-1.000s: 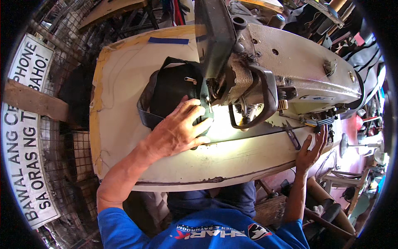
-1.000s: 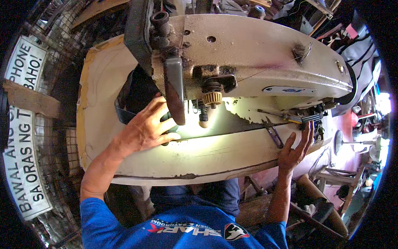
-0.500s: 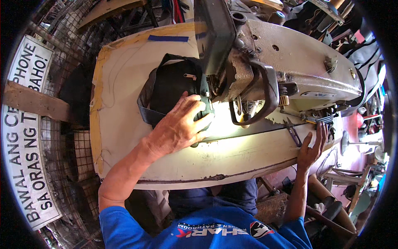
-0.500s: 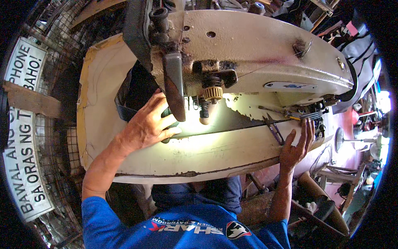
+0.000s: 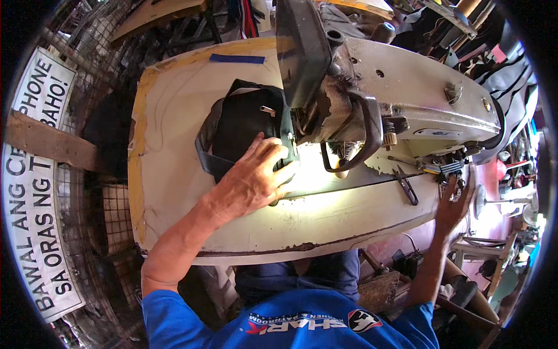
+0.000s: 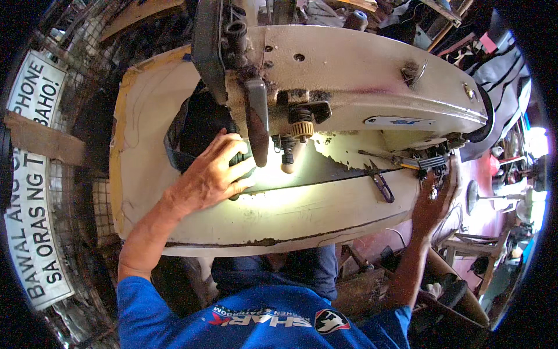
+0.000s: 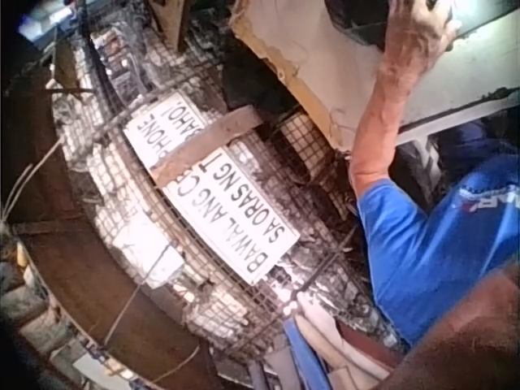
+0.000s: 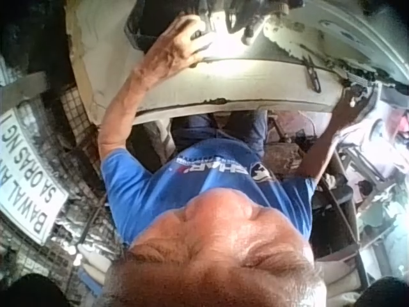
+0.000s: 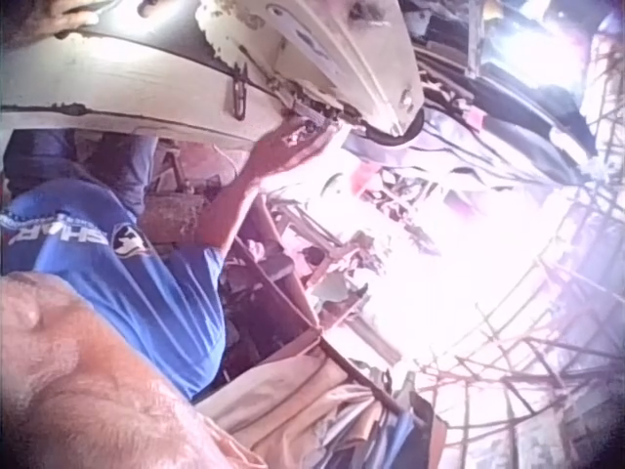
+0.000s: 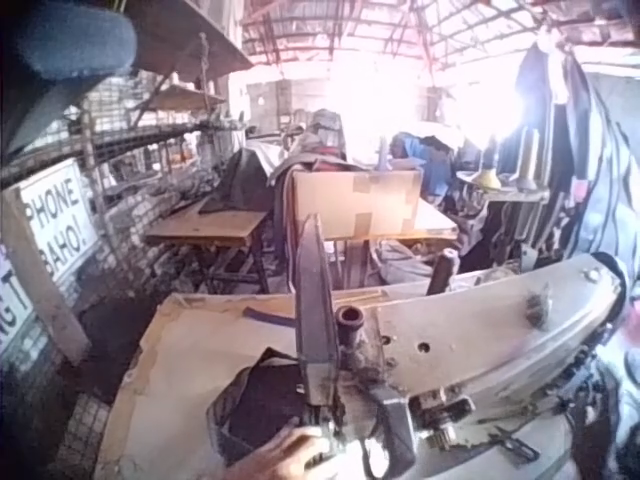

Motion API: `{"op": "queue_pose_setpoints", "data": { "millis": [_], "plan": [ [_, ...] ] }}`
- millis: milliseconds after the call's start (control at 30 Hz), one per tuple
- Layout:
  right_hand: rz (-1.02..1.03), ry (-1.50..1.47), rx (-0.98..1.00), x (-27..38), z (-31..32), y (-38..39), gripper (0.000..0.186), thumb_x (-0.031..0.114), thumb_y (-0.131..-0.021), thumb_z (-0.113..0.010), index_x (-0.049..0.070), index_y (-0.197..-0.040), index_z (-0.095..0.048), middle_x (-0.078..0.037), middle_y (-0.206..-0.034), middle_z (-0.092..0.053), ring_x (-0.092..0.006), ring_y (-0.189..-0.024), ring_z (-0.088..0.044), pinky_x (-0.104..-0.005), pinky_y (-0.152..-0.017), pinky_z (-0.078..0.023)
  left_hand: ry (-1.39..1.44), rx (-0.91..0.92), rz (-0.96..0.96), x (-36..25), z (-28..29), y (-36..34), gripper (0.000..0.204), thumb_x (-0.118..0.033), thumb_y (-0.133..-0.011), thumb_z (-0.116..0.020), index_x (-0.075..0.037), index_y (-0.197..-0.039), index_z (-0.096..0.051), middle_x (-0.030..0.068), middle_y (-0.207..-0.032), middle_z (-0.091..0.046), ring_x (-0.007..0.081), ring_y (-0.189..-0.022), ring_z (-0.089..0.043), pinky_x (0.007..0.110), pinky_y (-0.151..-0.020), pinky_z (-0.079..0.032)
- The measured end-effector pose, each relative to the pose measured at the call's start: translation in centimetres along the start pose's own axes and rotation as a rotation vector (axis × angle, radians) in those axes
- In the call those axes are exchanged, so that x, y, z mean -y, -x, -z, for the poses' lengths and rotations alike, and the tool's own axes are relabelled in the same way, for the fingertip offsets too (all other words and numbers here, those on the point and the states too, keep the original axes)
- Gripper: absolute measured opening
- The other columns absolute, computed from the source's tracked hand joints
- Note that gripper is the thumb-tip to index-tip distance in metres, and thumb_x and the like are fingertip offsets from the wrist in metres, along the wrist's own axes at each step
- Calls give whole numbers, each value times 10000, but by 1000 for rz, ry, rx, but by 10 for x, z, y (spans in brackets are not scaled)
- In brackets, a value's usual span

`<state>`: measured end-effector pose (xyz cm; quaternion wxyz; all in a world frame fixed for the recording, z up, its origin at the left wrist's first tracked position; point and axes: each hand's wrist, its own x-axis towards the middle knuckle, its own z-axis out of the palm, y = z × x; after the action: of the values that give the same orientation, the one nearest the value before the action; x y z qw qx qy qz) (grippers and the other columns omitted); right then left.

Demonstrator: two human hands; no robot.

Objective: Sewing components of a fabric or leather bag using an industrial sewing machine.

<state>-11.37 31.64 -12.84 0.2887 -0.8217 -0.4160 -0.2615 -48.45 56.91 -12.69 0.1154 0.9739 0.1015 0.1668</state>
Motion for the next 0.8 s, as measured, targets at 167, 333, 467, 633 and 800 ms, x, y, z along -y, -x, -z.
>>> {"op": "queue_pose_setpoints", "data": {
  "millis": [167, 333, 467, 633, 800],
  "plan": [
    [163, 25, -223, -45, 21, -129, 428, 283, -997, -590, 67, -1366, -563, -152, -1361, -591, -302, -1188, -596, -416, -1004, -473, 16, -4, 75, 3, -2, 2, 419, -256, -741, -768, -65, -1091, -640, 137, -1143, -528, 325, -1208, -493, 528, -1095, -394],
    [215, 115, 180, -187, 6, -278, 376, 220, -1021, -496, 11, -1322, -576, -203, -1249, -639, -274, -1136, -623, -347, -974, -482, 4, -153, 273, 6, 3, -26, 591, -338, -718, -806, -73, -1201, -593, 166, -1268, -484, 364, -1276, -442, 527, -1122, -323],
    [-100, -240, 325, -155, -21, -248, 400, 89, -1006, -445, 44, -1398, -505, -179, -1279, -616, -286, -1152, -614, -361, -993, -484, 19, 23, 357, 26, -16, -32, 1015, -336, -717, -769, 37, -1496, -235, 261, -1490, -361, 456, -1471, -188, 539, -1208, -169],
    [39, -254, -192, -124, -43, -175, 431, 240, -1060, -387, 96, -1457, -473, -86, -1431, -548, -236, -1303, -526, -332, -1075, -408, 62, 102, 335, 42, -38, -18, 874, -321, -744, -719, 50, -1450, -361, 270, -1527, -298, 501, -1470, -130, 613, -1190, -146],
    [313, 57, 701, -159, -37, -300, 442, 183, -947, -543, 32, -1363, -558, -156, -1439, -517, -249, -1277, -538, -333, -1057, -429, 123, 270, 660, 38, -11, -12, 572, -376, -736, -771, -47, -1189, -649, 233, -1497, -355, 532, -1402, -260, 617, -1153, -230]
  ]
}}
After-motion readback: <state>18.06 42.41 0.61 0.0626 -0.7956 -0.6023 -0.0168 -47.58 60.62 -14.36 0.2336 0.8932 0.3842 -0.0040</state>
